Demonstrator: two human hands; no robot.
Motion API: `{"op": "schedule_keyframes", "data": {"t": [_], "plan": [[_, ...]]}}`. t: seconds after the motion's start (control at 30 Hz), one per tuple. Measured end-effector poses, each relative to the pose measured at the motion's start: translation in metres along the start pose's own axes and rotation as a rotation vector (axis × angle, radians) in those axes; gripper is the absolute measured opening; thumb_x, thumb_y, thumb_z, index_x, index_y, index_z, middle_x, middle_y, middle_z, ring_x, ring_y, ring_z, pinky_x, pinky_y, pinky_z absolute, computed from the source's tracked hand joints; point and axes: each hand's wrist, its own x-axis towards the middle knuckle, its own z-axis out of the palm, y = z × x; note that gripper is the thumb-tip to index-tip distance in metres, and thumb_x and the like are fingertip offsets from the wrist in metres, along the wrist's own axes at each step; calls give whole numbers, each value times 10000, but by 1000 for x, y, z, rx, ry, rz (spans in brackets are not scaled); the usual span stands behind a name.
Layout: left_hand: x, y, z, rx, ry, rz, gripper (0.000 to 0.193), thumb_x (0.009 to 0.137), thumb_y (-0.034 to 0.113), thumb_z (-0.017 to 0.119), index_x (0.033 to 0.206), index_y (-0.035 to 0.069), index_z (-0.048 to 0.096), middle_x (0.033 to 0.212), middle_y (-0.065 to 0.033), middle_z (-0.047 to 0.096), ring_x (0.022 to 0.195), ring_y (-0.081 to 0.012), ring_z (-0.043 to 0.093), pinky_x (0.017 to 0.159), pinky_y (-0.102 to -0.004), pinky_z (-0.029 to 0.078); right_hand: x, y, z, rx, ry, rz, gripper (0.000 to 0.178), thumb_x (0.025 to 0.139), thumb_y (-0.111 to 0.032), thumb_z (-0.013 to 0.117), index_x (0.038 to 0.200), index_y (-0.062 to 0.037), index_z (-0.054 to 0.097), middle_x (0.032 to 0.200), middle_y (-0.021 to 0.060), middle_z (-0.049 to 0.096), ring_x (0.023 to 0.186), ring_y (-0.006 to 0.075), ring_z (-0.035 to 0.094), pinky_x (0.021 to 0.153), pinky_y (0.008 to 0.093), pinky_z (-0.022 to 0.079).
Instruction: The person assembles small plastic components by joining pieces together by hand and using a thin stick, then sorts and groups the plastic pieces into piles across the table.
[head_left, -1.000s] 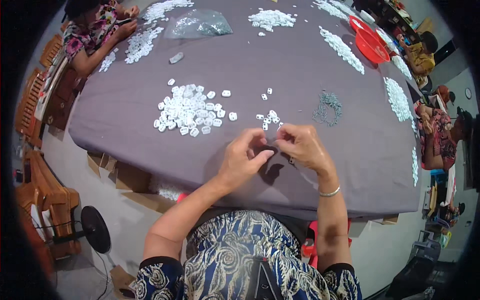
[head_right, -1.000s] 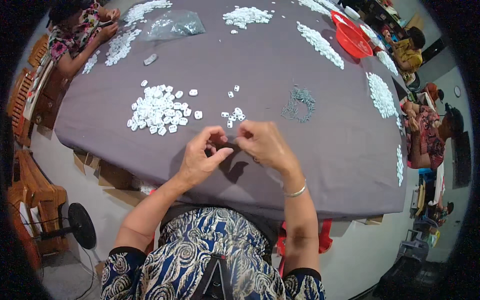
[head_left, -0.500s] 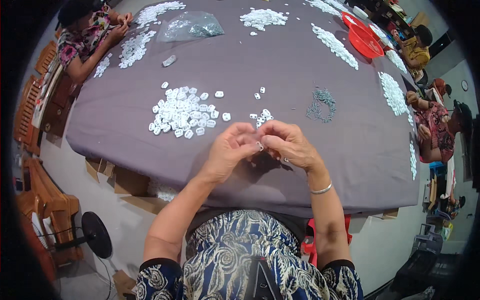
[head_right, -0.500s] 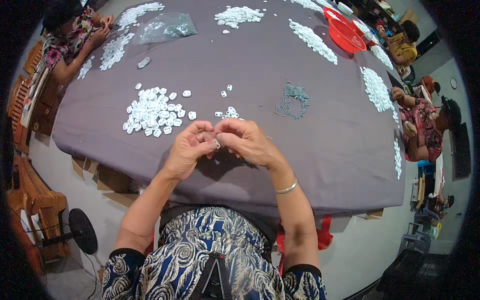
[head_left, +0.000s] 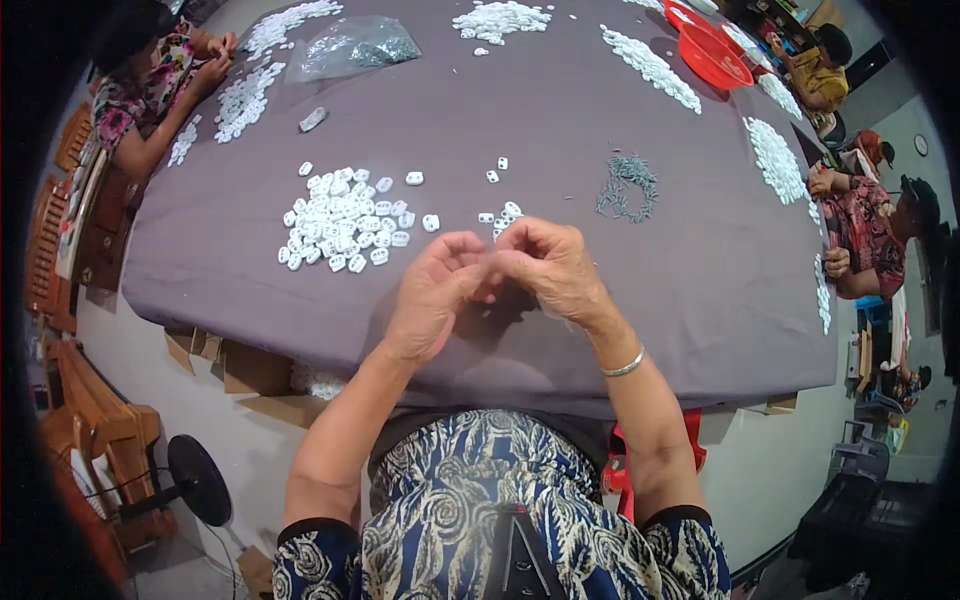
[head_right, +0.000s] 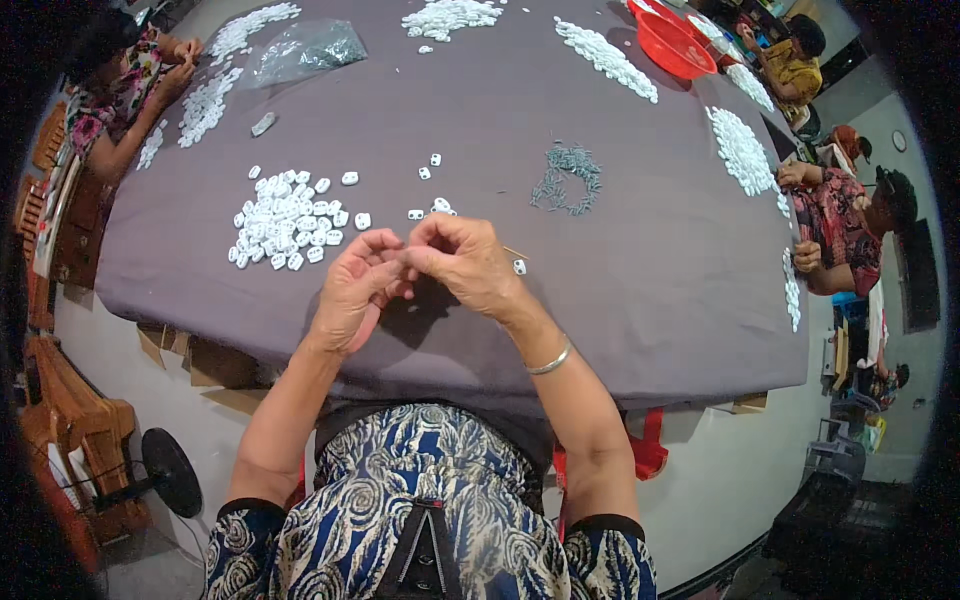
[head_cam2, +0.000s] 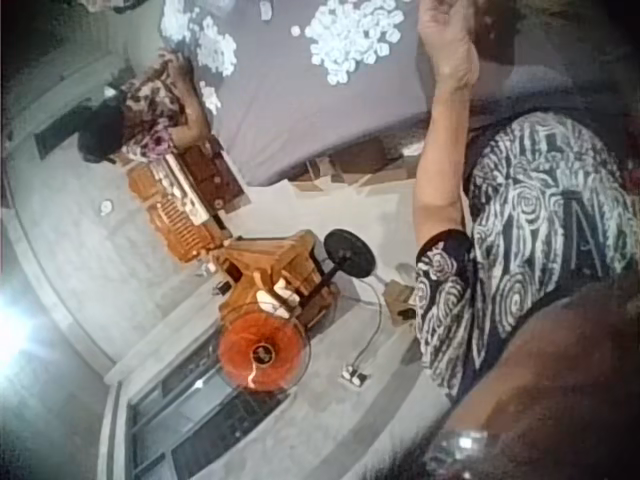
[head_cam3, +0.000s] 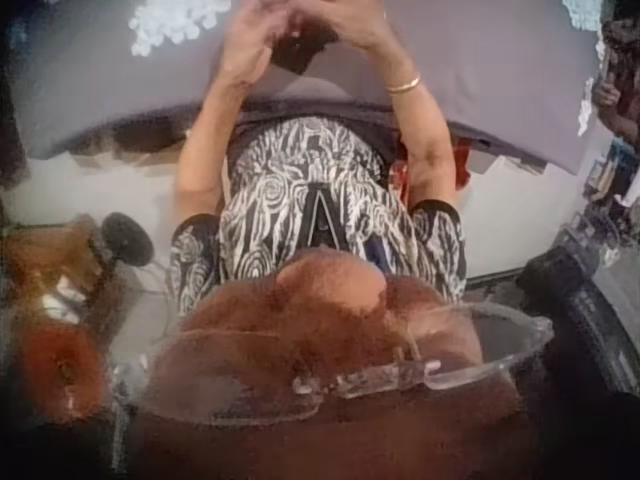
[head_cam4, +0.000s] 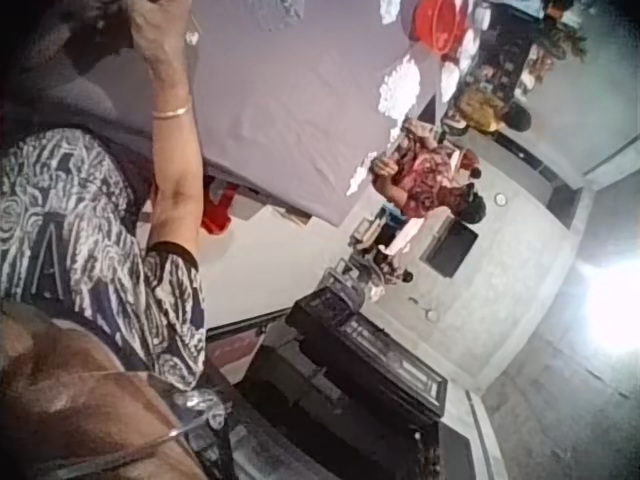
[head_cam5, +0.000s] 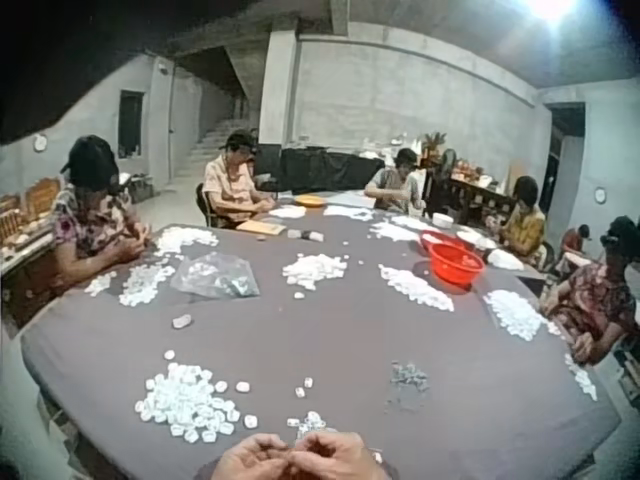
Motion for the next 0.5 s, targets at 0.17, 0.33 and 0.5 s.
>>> {"op": "schedule_keyframes", "data": {"t": [0.17, 0.33, 0.5], "plan": [[0, -7, 8, 232, 118, 198, 328, 899, -54, 596, 1208, 2, 505, 997, -72, 619, 893, -133, 624, 785, -264, 536, 5, 7, -2, -214, 118, -42, 71, 870, -36, 666, 830, -5, 616, 767, 10, 644, 715, 61, 601, 631, 210, 487], [5, -3, 5, 341, 94, 333, 302, 895, -45, 620, 1181, -19, 527, 969, -61, 606, 864, -111, 606, 779, -244, 537, 7, 7, -4, -194, 96, 22, 105, 916, -120, 641, 870, -26, 635, 728, -40, 598, 575, -2, 488, 456, 163, 375], [4, -1, 4, 374, 145, 327, 296, 885, -39, 638, 1163, -21, 536, 957, -61, 602, 853, -105, 600, 740, -248, 545, 7, 6, -3, -141, 66, 63, 135, 947, -159, 611, 923, -32, 651, 709, -49, 581, 558, -5, 470, 460, 157, 374]]}}
